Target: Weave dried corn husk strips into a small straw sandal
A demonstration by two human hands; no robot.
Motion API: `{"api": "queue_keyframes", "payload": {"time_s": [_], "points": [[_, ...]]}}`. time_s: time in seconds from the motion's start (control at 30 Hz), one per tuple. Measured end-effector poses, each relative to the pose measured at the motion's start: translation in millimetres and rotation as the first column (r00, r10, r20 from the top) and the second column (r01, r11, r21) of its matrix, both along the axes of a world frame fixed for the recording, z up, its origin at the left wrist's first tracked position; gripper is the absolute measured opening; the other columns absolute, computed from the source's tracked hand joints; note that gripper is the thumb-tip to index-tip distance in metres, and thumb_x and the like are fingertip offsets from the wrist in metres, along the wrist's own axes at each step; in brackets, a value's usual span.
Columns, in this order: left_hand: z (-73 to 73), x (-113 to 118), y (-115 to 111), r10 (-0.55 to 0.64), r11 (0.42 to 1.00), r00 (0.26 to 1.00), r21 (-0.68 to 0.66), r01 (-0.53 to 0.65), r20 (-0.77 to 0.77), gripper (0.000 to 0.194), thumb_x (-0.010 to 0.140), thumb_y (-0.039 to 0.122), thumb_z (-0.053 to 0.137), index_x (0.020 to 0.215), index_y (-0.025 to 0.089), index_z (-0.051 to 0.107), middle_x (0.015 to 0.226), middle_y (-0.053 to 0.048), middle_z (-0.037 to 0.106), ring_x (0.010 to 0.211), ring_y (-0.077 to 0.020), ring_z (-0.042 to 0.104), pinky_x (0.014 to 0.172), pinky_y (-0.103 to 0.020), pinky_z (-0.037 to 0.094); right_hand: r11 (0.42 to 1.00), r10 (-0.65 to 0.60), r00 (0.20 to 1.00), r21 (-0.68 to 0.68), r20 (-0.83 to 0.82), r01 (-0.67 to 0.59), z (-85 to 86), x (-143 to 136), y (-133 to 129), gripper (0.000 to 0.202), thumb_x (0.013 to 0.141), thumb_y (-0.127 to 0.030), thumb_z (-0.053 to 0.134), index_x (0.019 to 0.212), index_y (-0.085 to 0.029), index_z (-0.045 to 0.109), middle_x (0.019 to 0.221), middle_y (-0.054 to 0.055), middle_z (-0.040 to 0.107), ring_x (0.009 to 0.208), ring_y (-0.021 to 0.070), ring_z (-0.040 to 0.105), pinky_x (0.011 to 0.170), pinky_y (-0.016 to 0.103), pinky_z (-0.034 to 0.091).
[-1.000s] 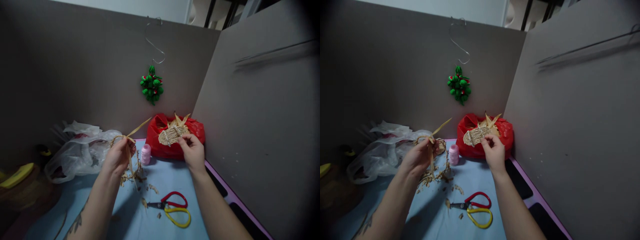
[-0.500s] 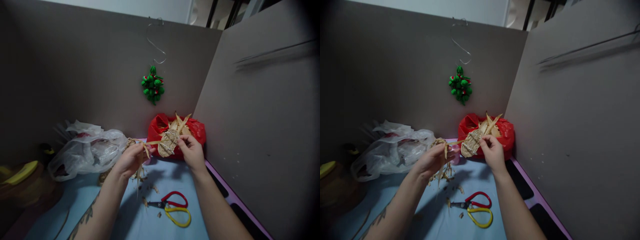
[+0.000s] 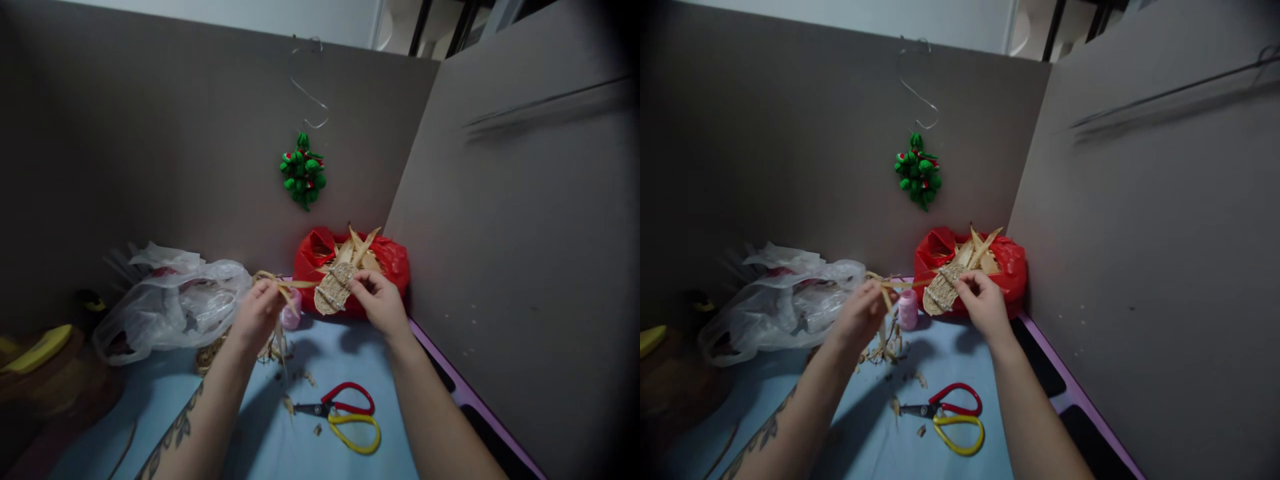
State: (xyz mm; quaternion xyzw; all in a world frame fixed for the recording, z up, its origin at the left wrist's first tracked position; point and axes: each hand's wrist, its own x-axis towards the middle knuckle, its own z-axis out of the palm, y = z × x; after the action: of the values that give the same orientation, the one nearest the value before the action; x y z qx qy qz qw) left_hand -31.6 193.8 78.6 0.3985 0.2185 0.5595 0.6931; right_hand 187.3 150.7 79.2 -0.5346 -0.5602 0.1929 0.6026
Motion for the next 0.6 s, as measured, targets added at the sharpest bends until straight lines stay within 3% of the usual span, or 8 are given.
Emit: {"api": "queue_keyframes", "payload": {"time_s": [0.07,0.13,0.27,0.43,0.6], "points": [[7.1,-17,10,0.104,0.994,0.993,0.011,-0.105,0.058,0.019,0.064,0.029,0.074,0.065,0.014,0.061,0.062,0.000,0.063,0.063,-0.0106,0.061,0.067,-0.021,0.049,0.985,0.132,0.987,-0.123,0.096,-0.120,-0.5,5,-1,0.019,0.078,-0.035,0.059,0.077,-0.016,0.058,0.068,-0.001,0.056,0.063,0.0117,0.049,0.059,0.023,0.040],[14.9,-31,16,0.238,0.971,0.963,-0.032,-0.236,0.130,0.012,0.066,0.021,0.071,0.066,0.014,0.062,0.061,0.001,0.062,0.063,-0.0102,0.061,0.075,-0.025,0.052,0.927,0.299,0.932,-0.292,0.203,-0.234,-4.6,7,-1,0.015,0.078,-0.031,0.058,0.075,-0.016,0.059,0.067,-0.001,0.057,0.062,0.0115,0.050,0.056,0.022,0.038],[24.0,-40,17,0.301,0.952,0.933,-0.118,-0.282,0.196,0.006,0.070,0.014,0.065,0.065,0.014,0.061,0.064,0.001,0.062,0.062,-0.0088,0.060,0.079,-0.028,0.053,0.806,0.511,0.782,-0.516,0.357,-0.291,-23.4,2,7,0.008,0.075,-0.023,0.058,0.070,-0.016,0.059,0.067,-0.001,0.059,0.062,0.0114,0.052,0.054,0.020,0.036],[20.3,-32,14,0.239,0.970,0.959,-0.082,-0.229,0.152,0.009,0.070,0.019,0.066,0.066,0.013,0.061,0.065,0.001,0.061,0.063,-0.0092,0.060,0.076,-0.026,0.052,0.829,0.452,0.758,-0.536,0.471,-0.161,-43.9,-3,20,0.009,0.075,-0.019,0.056,0.077,-0.017,0.065,0.074,0.001,0.066,0.067,0.0134,0.057,0.058,0.022,0.038],[15.7,-21,8,0.176,0.984,0.984,0.028,-0.175,-0.039,0.016,0.069,0.027,0.068,0.066,0.014,0.059,0.061,0.001,0.057,0.056,-0.0083,0.053,0.057,-0.020,0.044,0.896,0.318,0.790,-0.438,0.524,-0.070,-31.6,0,17,0.018,0.078,-0.023,0.054,0.085,-0.019,0.070,0.085,0.004,0.071,0.078,0.0171,0.062,0.071,0.025,0.042]]}}
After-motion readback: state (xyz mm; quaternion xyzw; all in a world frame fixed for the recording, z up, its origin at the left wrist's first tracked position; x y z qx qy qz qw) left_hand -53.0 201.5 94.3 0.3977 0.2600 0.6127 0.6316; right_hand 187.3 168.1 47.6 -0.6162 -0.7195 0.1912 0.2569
